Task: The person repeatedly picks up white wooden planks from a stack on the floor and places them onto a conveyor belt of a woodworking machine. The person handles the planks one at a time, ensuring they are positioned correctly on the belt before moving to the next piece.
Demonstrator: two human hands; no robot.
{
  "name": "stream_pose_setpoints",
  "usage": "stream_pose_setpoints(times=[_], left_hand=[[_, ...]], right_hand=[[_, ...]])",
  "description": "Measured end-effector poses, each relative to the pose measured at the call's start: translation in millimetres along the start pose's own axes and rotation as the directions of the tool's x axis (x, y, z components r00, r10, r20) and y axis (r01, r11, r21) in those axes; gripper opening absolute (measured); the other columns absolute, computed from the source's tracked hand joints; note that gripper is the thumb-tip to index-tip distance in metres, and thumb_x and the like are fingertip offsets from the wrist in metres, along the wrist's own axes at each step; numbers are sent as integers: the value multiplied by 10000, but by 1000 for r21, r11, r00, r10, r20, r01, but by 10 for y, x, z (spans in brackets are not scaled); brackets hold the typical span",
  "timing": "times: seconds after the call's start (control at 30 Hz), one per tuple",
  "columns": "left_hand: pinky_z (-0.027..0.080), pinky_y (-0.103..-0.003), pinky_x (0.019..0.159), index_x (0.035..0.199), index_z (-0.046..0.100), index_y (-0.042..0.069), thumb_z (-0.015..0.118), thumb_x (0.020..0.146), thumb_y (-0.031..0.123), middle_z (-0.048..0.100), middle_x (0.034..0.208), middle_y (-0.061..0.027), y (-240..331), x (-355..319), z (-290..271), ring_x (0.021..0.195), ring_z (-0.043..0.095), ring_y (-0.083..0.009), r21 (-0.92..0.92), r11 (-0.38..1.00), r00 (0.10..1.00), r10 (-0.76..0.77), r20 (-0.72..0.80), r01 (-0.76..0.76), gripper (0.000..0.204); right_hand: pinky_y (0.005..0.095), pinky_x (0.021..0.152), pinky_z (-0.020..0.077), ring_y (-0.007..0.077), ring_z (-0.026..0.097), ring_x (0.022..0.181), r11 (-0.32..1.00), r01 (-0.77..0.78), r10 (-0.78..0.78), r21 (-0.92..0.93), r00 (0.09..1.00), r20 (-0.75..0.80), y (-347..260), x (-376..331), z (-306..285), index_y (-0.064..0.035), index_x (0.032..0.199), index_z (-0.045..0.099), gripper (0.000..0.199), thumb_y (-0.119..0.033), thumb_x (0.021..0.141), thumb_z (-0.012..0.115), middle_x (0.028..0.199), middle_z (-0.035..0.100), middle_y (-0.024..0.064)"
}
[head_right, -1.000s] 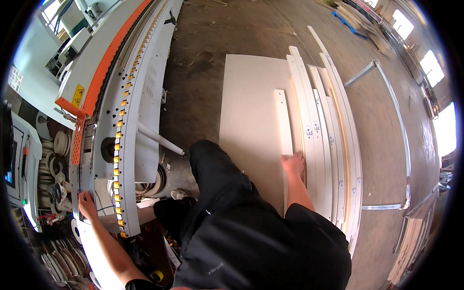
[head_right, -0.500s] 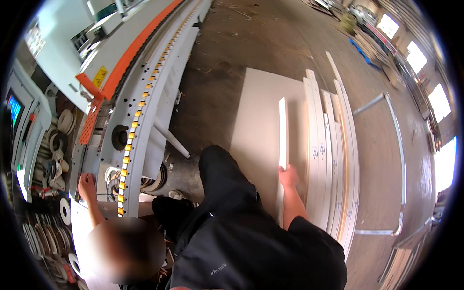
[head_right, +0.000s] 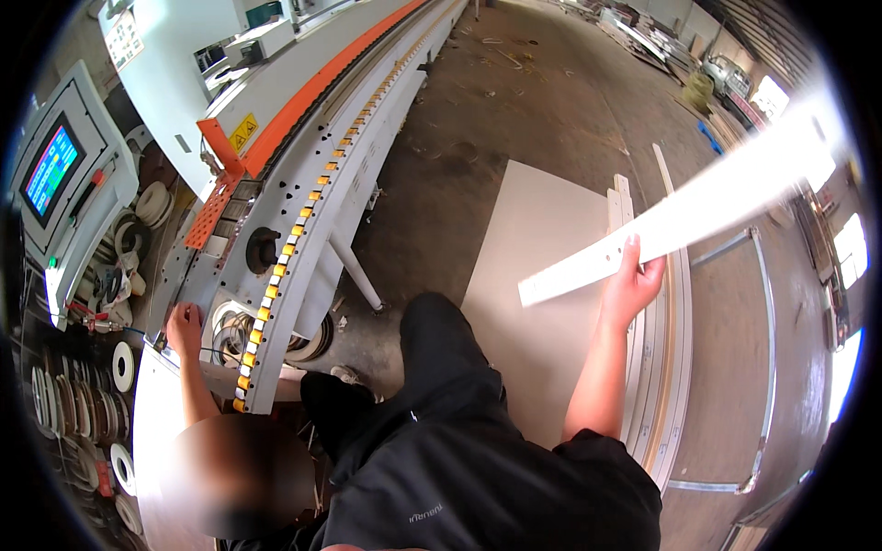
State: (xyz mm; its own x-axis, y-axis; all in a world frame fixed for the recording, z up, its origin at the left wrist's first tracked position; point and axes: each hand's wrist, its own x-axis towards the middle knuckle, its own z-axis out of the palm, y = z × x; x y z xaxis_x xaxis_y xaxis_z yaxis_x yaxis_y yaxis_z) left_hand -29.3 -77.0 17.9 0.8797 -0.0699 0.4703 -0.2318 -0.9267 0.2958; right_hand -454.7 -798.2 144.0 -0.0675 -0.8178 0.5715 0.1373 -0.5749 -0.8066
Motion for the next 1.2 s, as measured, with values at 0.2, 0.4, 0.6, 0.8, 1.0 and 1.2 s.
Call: stream_pose_setpoints(times=[0.2, 0.4, 0.6, 0.8, 1.0, 1.2], left_hand=[[561, -486, 806, 1028, 766, 147, 675, 1044, 305, 778, 973, -77, 36, -26, 11, 933, 754, -338, 0, 1000, 999, 3, -35, -3, 183], [562, -477, 793, 1023, 763, 159, 693, 1028, 301, 774, 977, -67, 55, -32, 7, 916, 750, -322, 7, 999, 998, 43, -43, -43, 159], [588, -456, 938, 1194, 783, 116, 819, 898, 69, 770, 1118, -118, 1387, -399, -83, 1077, 727, -348, -251, 924, 957, 273, -97, -288, 301], [453, -557, 1240, 1327, 778, 178, 822, 922, 229, 637, 1622, -48, 3251, -1248, -806, 1516, 572, -313, -241, 555, 587, 805, -87, -796, 411], [506, -487, 1117, 1222, 715, 165, 905, 804, 295, 687, 1492, -54, 3430, -1585, -941, 1343, 645, -321, -273, 604, 617, 786, 45, -749, 478], [529, -490, 1063, 1176, 749, 147, 961, 732, 231, 727, 1394, -69, 2626, -1626, -998, 1268, 665, -340, -263, 779, 791, 606, 82, -569, 500]], right_hand=[[362, 972, 613, 222, 719, 1206, 932, -360, 360, 46, 933, 15, 199, -385, -259, 18, 1417, 659, 450, -257, 1082, 781, 1356, 723, 132], [465, 1125, 520, 247, 669, 1340, 620, -646, 651, 446, 740, 166, 490, -921, -282, -28, 1494, 620, 583, -436, 1095, 741, 1465, 698, 134], [364, 1003, 597, 198, 708, 1229, 333, -807, 691, 488, 561, 456, 430, -1443, -64, -78, 1433, 654, 464, -413, 1116, 714, 1369, 744, 70], [418, 957, 668, 241, 776, 1146, 74, -943, 595, 324, 302, 745, 44, -2163, 320, -78, 1327, 688, 326, -338, 1130, 697, 1262, 787, 99], [483, 1046, 628, 272, 734, 1244, -22, -999, 424, 28, 16, 906, -343, -2710, 528, -85, 1386, 689, 352, -306, 1116, 733, 1347, 748, 102], [401, 1077, 600, 216, 728, 1237, 469, -870, 235, -149, -40, 971, 53, -2765, 673, -21, 1430, 675, 375, -238, 1126, 710, 1353, 751, 94]])
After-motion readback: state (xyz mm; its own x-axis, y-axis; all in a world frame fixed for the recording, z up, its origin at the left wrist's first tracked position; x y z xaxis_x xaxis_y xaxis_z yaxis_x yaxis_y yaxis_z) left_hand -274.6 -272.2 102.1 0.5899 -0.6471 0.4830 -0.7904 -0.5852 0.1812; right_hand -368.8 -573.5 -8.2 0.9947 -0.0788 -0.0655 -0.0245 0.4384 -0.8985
